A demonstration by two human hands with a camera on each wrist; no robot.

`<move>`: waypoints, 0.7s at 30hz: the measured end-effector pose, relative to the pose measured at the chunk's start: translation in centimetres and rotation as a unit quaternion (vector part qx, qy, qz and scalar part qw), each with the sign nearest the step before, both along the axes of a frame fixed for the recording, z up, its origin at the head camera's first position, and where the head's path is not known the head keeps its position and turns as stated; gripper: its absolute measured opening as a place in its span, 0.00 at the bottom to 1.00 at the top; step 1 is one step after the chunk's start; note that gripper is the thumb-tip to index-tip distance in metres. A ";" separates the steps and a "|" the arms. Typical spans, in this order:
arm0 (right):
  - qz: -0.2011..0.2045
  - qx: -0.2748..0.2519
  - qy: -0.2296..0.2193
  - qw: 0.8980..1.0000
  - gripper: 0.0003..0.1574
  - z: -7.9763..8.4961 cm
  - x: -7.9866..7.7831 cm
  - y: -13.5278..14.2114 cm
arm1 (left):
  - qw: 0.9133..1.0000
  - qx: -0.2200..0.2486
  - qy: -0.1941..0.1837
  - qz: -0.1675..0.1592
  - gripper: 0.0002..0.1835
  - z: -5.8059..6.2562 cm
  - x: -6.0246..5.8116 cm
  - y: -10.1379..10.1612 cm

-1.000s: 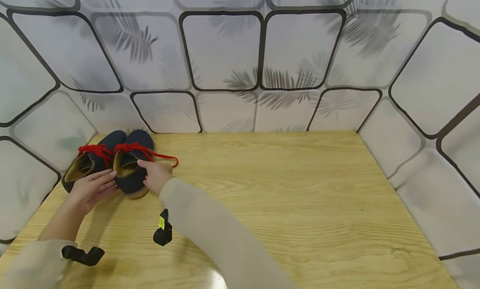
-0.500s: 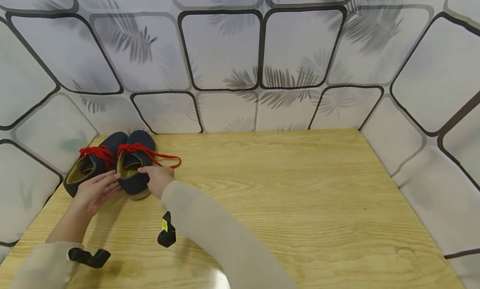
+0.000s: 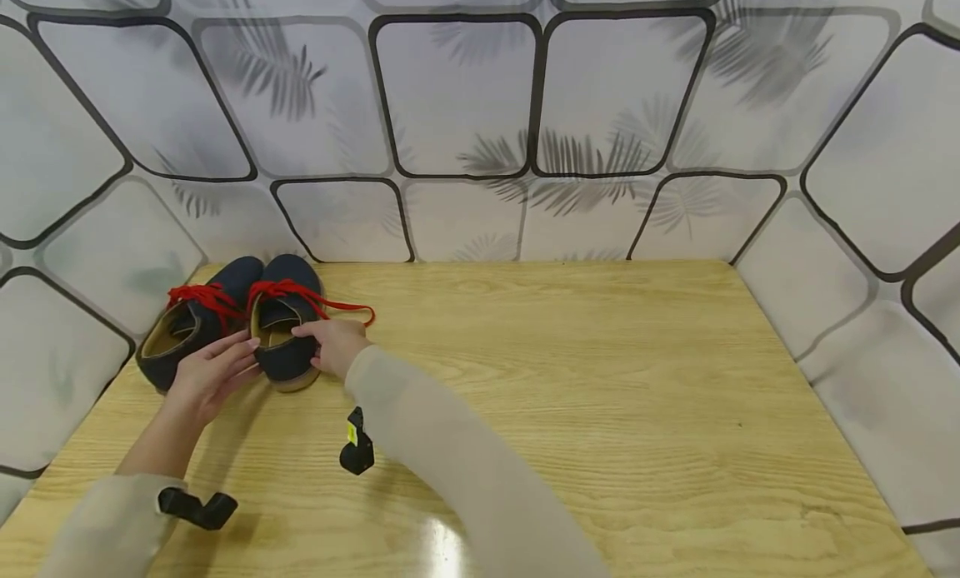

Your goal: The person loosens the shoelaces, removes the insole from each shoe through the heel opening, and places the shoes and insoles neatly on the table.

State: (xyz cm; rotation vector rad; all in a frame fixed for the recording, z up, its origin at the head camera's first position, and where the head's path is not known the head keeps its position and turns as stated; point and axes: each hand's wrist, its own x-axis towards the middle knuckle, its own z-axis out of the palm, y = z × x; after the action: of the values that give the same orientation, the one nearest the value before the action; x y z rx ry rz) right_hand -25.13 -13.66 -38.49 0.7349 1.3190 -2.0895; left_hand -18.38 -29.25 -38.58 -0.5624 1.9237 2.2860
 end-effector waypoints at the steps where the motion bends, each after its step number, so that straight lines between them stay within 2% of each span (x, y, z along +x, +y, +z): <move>1: 0.001 -0.001 -0.001 1.000 0.21 0.0 -0.1 0.1 | 1.000 -0.005 -0.001 0.000 0.42 0.0 0.0 0.1; 4: -0.001 -0.002 0.005 1.000 0.21 0.1 0.1 0.3 | 1.000 -0.016 -0.015 -0.005 0.43 0.2 0.0 0.2; 10: -0.024 0.003 0.009 1.000 0.26 0.5 1.0 0.5 | 0.997 -0.045 -0.037 -0.041 0.43 0.5 0.0 0.0; 13: -0.038 -0.004 0.002 0.999 0.29 0.7 1.3 0.7 | 0.997 -0.039 -0.038 -0.048 0.43 0.6 -0.1 -0.1; 19: -0.028 -0.011 -0.007 1.000 0.35 0.8 1.1 1.3 | 0.997 -0.035 -0.044 -0.055 0.44 0.4 -0.4 -0.2; 21: -0.026 -0.006 -0.008 1.000 0.35 0.8 1.0 1.4 | 0.997 -0.020 -0.049 -0.053 0.37 0.2 -0.5 -0.2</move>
State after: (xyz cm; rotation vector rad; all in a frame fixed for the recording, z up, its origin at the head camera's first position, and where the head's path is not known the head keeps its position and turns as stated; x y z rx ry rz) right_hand -24.12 -12.21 -37.72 0.7881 1.2894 -2.1260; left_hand -18.85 -29.44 -38.34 -0.5527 1.9090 2.1193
